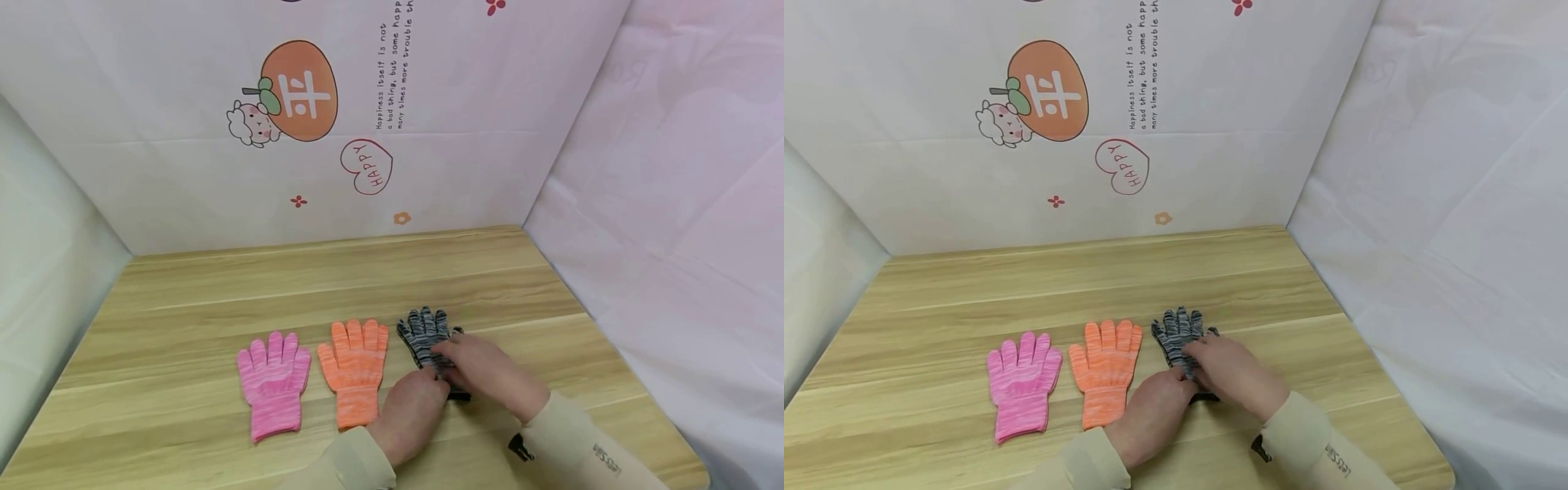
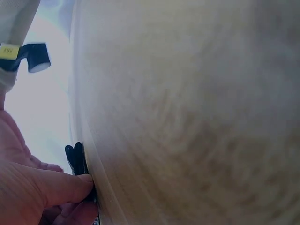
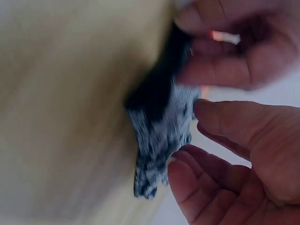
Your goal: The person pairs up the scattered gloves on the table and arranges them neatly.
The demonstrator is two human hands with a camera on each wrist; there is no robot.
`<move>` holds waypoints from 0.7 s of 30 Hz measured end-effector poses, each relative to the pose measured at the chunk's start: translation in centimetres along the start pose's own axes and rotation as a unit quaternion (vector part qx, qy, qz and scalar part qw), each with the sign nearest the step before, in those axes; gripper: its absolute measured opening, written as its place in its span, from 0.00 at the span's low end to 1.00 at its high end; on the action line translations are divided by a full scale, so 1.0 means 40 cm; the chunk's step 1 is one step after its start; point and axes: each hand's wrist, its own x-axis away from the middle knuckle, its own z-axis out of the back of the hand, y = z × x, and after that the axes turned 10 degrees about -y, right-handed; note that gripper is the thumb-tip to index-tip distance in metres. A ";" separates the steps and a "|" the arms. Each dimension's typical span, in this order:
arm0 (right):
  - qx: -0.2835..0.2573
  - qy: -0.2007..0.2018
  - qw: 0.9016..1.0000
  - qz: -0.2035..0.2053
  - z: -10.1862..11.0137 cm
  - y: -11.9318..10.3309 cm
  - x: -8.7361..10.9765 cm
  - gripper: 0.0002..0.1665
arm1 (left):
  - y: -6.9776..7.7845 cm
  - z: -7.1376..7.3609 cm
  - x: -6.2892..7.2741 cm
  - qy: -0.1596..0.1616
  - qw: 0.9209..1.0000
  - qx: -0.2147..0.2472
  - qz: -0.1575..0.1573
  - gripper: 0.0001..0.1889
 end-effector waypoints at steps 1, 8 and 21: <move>0.008 -0.005 1.000 0.001 -0.006 -0.008 0.003 0.23 | 0.000 0.000 0.000 0.001 1.000 0.005 -0.002 0.05; 0.043 -0.023 0.999 -0.014 -0.037 -0.027 0.009 0.23 | -0.001 -0.003 0.007 0.012 0.999 0.025 -0.017 0.04; 0.014 -0.029 0.998 -0.055 -0.038 -0.030 0.004 0.23 | 0.010 0.008 0.020 -0.003 1.000 0.018 -0.018 0.05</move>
